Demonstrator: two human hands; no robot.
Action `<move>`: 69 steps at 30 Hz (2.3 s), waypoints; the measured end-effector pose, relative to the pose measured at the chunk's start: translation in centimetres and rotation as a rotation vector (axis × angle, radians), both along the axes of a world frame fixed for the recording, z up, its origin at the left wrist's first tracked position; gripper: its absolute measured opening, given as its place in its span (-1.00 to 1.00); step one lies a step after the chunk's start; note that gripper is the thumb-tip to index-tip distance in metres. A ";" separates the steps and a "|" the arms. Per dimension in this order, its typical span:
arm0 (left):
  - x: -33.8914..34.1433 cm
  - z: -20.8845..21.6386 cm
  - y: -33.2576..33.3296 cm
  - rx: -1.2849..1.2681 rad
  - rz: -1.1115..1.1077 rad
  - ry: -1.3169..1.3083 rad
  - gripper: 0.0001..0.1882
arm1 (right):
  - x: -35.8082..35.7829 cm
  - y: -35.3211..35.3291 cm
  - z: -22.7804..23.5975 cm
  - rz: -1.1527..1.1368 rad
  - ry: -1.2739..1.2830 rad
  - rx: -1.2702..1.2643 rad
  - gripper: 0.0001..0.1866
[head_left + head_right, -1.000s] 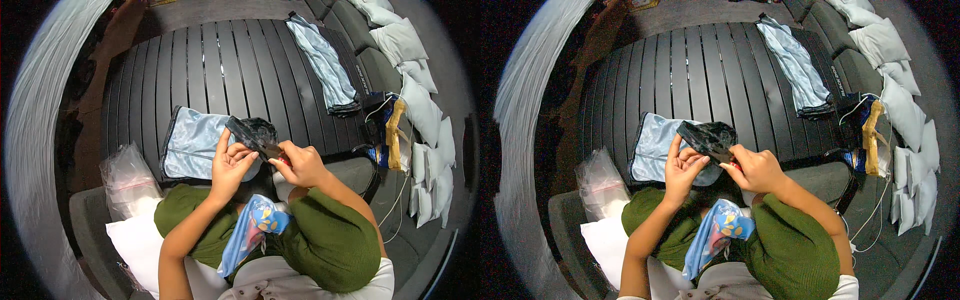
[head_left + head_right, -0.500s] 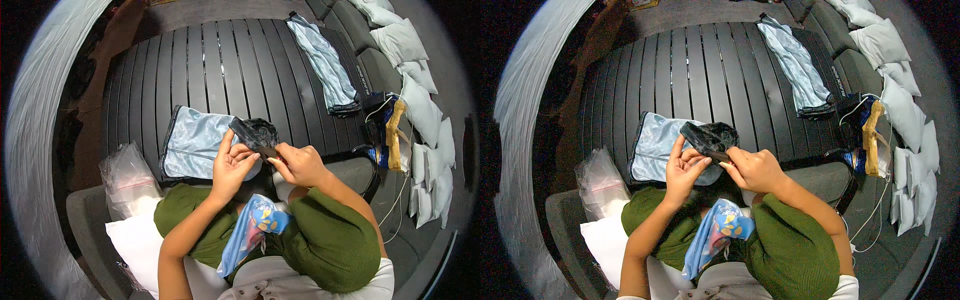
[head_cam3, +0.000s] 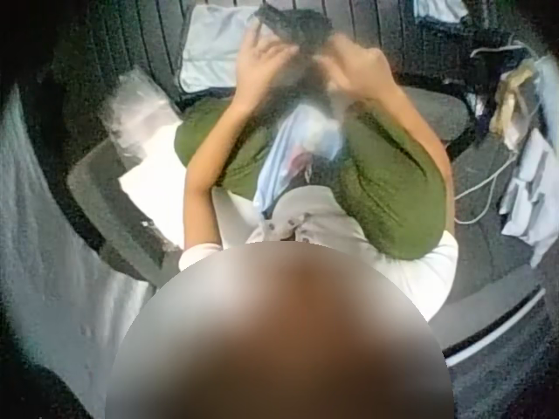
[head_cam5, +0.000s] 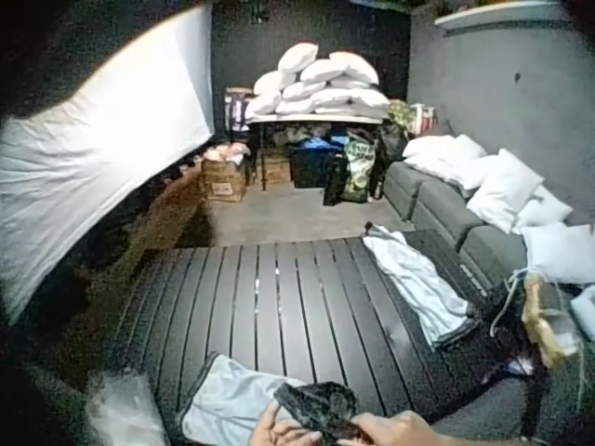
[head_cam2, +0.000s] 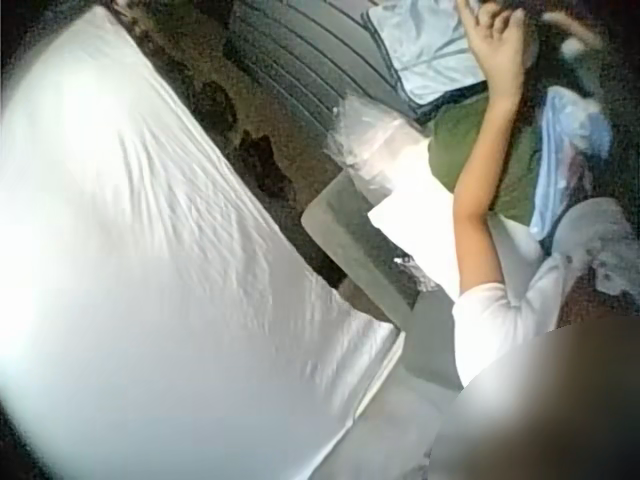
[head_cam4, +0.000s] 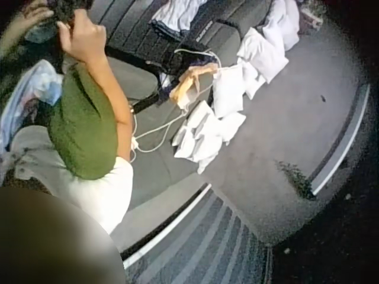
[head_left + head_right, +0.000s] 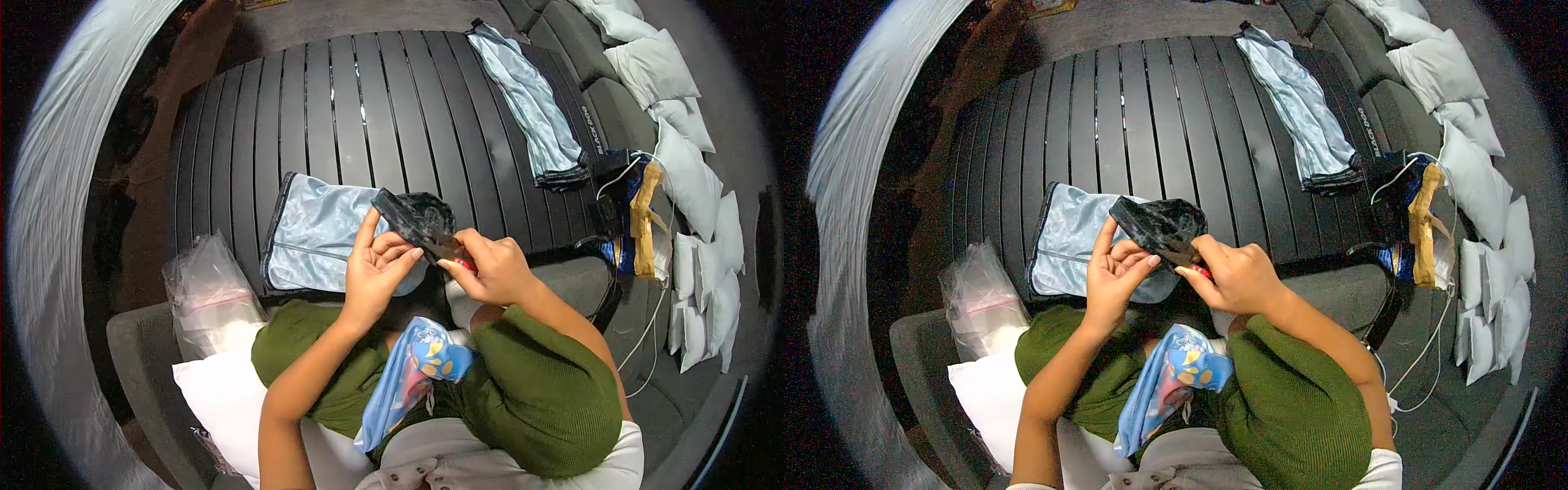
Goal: Unfolding fabric items from packaging, inspecting labels, and using a utility knife to trim loose threads.
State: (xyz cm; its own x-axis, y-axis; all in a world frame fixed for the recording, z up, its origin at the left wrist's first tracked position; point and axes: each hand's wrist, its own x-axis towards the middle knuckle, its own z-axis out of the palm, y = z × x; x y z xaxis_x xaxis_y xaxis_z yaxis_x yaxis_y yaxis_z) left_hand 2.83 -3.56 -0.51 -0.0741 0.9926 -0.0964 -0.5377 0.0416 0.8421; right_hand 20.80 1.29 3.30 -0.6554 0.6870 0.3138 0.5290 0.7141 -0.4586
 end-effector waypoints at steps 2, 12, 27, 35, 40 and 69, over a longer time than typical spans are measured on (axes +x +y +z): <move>0.0 0.1 0.0 0.012 -0.005 -0.012 -0.17 | -0.1 0.0 0.0 0.016 0.003 0.017 -0.74; -0.1 -0.2 0.0 -0.013 0.006 -0.022 -0.21 | 0.1 0.2 -0.1 0.003 0.013 0.012 -0.76; 0.5 -0.4 -0.4 0.074 -0.047 0.103 -0.27 | -0.1 0.1 0.1 -0.001 -0.038 0.017 -0.67; 0.4 -0.6 -0.4 0.073 -0.047 0.140 -0.26 | 0.0 0.2 0.3 -0.005 -0.046 0.003 -0.67; 0.4 -0.5 -0.3 0.076 -0.035 0.135 -0.26 | 0.0 0.2 0.4 -0.019 -0.055 -0.004 -0.68; 0.4 -0.2 -0.3 0.076 -0.049 0.145 -0.27 | 0.1 0.2 0.0 -0.017 0.045 -0.036 -0.75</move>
